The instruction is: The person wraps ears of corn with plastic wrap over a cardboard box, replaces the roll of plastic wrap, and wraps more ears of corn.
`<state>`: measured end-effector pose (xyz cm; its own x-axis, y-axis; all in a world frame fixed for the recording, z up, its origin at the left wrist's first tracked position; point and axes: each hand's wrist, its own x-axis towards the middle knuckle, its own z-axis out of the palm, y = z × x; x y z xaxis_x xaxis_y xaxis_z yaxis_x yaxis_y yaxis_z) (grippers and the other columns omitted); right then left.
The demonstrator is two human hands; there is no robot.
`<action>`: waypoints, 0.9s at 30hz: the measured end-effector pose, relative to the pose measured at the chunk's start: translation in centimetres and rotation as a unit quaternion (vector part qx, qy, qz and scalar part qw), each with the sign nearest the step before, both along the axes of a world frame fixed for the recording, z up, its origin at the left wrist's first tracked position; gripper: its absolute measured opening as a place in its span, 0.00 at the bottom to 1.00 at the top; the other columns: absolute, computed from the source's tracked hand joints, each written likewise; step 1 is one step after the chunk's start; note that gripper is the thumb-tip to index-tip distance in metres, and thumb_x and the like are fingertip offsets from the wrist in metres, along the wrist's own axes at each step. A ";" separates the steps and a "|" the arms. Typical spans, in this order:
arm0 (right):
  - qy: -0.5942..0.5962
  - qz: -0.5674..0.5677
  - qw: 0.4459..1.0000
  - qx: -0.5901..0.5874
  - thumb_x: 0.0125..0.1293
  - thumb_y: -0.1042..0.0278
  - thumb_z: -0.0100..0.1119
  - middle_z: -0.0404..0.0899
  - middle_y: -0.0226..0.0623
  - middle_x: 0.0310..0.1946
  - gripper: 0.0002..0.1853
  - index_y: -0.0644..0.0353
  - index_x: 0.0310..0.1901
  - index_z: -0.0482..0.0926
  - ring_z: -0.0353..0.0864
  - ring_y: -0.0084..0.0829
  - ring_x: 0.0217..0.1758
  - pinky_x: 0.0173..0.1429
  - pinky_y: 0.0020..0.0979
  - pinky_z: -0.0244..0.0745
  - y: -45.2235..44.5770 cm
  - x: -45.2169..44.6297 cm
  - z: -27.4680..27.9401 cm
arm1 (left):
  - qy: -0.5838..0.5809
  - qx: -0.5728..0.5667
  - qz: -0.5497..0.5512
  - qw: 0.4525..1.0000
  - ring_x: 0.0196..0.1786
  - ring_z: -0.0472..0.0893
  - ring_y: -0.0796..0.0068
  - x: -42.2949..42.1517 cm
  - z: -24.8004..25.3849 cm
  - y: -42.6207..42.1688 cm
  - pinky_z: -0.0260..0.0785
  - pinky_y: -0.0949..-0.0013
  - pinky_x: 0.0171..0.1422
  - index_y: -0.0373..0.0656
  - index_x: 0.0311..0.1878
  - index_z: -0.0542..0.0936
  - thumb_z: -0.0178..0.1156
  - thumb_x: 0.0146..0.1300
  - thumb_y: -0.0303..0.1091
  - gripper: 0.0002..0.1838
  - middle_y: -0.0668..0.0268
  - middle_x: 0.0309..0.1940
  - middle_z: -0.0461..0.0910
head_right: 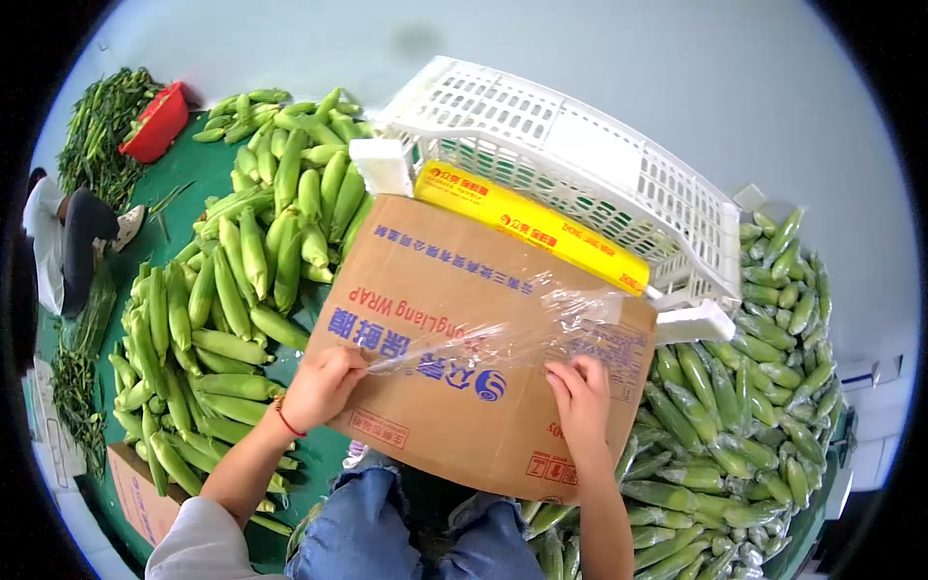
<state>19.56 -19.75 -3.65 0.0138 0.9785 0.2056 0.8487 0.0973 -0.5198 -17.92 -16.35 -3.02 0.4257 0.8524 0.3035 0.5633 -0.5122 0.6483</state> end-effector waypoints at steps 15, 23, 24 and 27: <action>0.044 0.055 0.996 0.051 0.65 0.72 0.60 0.81 0.38 0.38 0.08 0.64 0.43 0.77 0.77 0.39 0.44 0.50 0.34 0.72 3.0 2.8 0.7 | -0.120 -0.129 0.014 0.984 0.34 0.82 0.67 0.6 5.4 6.2 0.74 0.69 0.40 0.36 0.39 0.72 0.55 0.68 0.23 0.02 0.58 0.30 0.80; 0.284 -0.099 0.925 -0.233 0.66 0.69 0.57 0.82 0.37 0.28 0.07 0.64 0.37 0.77 0.82 0.27 0.31 0.37 0.31 0.76 -12.3 4.9 5.0 | 0.085 0.187 -0.176 0.963 0.28 0.77 0.62 -3.2 3.4 -0.4 0.73 0.63 0.34 0.46 0.33 0.75 0.61 0.45 0.28 0.09 0.67 0.24 0.72; 0.229 -0.076 0.935 -0.261 0.65 0.72 0.56 0.83 0.35 0.26 0.05 0.65 0.35 0.76 0.81 0.23 0.30 0.37 0.28 0.75 -14.3 5.0 4.4 | 0.080 0.171 -0.174 0.966 0.30 0.78 0.65 -3.9 1.5 -3.2 0.73 0.65 0.36 0.47 0.34 0.76 0.60 0.47 0.30 0.09 0.69 0.25 0.73; 0.138 0.011 0.949 -0.284 0.68 0.69 0.55 0.80 0.41 0.32 0.06 0.63 0.39 0.77 0.79 0.32 0.35 0.43 0.31 0.73 -16.2 2.7 4.1 | 0.127 0.076 -0.154 0.977 0.50 0.79 0.66 -6.0 -2.5 -10.8 0.71 0.66 0.55 0.45 0.41 0.77 0.58 0.57 0.29 0.08 0.64 0.45 0.80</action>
